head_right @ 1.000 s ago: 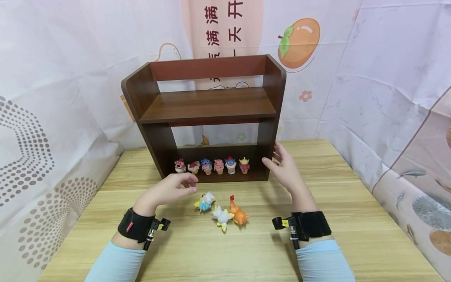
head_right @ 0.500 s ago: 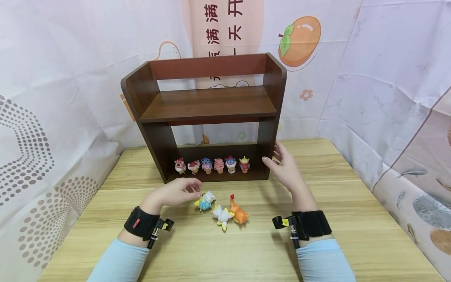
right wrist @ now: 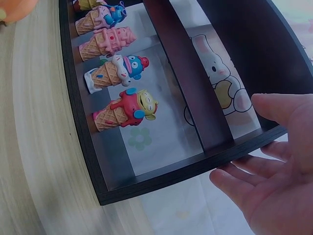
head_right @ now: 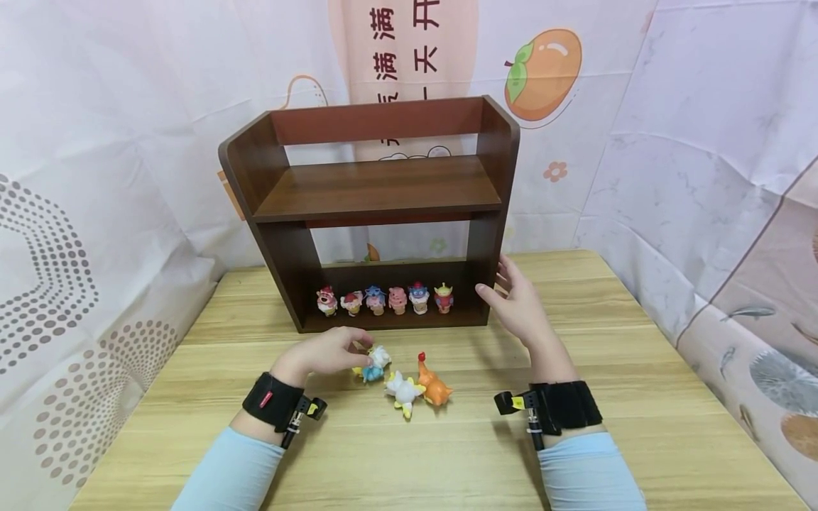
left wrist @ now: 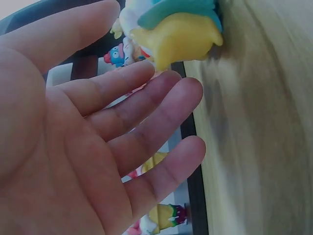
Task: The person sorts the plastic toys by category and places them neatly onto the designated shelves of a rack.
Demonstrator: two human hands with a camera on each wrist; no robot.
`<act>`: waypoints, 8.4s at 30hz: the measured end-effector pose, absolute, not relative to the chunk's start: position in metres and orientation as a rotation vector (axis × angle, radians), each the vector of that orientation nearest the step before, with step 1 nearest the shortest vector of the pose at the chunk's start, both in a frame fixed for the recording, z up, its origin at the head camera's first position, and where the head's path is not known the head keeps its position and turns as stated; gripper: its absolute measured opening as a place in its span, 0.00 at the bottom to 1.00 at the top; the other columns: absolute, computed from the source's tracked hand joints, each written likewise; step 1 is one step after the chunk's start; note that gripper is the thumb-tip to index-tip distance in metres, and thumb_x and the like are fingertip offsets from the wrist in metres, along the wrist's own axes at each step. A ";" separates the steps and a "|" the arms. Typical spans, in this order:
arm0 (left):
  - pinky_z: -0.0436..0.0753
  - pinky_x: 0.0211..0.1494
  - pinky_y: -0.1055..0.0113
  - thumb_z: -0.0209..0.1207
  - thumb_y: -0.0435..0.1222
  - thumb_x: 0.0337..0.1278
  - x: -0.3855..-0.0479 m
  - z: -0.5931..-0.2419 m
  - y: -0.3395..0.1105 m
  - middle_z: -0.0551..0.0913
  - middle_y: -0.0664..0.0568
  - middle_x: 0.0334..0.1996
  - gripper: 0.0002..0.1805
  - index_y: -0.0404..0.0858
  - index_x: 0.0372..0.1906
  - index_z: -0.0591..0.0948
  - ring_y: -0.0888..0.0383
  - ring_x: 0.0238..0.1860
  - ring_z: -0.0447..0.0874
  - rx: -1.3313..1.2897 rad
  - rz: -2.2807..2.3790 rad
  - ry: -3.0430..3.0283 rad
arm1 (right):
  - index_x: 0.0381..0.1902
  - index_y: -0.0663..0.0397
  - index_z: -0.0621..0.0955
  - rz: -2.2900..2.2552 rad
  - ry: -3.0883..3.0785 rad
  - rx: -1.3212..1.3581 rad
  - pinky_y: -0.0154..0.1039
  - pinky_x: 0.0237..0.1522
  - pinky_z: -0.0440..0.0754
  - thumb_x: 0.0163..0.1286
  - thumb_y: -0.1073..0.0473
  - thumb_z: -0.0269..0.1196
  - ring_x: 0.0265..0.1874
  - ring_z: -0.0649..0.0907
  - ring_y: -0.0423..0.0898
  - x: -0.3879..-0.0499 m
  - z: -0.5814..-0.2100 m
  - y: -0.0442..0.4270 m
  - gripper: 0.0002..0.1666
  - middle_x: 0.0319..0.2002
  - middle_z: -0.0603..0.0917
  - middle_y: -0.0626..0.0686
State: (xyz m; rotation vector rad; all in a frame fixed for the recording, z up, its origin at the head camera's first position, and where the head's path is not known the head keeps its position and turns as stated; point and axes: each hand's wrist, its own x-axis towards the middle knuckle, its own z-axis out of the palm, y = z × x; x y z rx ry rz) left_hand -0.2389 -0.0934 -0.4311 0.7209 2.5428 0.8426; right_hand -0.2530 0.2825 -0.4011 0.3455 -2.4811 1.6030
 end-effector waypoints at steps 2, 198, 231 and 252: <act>0.77 0.62 0.52 0.65 0.46 0.66 -0.239 -0.432 -0.092 0.83 0.46 0.58 0.28 0.35 0.65 0.78 0.50 0.59 0.80 0.725 0.839 2.535 | 0.82 0.59 0.50 1.602 -2.479 0.347 0.61 0.65 0.69 0.74 0.54 0.65 0.72 0.66 0.66 -0.253 -0.401 0.282 0.50 0.75 0.61 0.68; 0.74 0.37 0.65 0.75 0.49 0.52 -0.258 -0.266 -0.109 0.79 0.44 0.37 0.32 0.29 0.51 0.80 0.53 0.34 0.77 0.342 1.889 3.550 | 0.82 0.56 0.51 1.642 -2.445 0.391 0.62 0.65 0.68 0.75 0.59 0.63 0.72 0.65 0.68 -0.254 -0.404 0.284 0.47 0.75 0.60 0.68; 0.77 0.41 0.60 0.72 0.52 0.55 -0.286 -0.248 -0.107 0.84 0.44 0.41 0.32 0.32 0.54 0.80 0.52 0.39 0.82 0.084 1.708 3.524 | 0.82 0.55 0.53 1.622 -2.437 0.393 0.61 0.65 0.68 0.74 0.56 0.64 0.71 0.66 0.66 -0.252 -0.403 0.281 0.47 0.75 0.63 0.67; 0.80 0.51 0.54 0.70 0.55 0.56 -0.304 -0.241 -0.102 0.82 0.41 0.47 0.33 0.33 0.51 0.76 0.46 0.50 0.80 -0.129 1.485 3.553 | 0.82 0.55 0.53 1.595 -2.454 0.384 0.61 0.65 0.69 0.75 0.54 0.64 0.71 0.66 0.67 -0.253 -0.403 0.282 0.47 0.75 0.62 0.67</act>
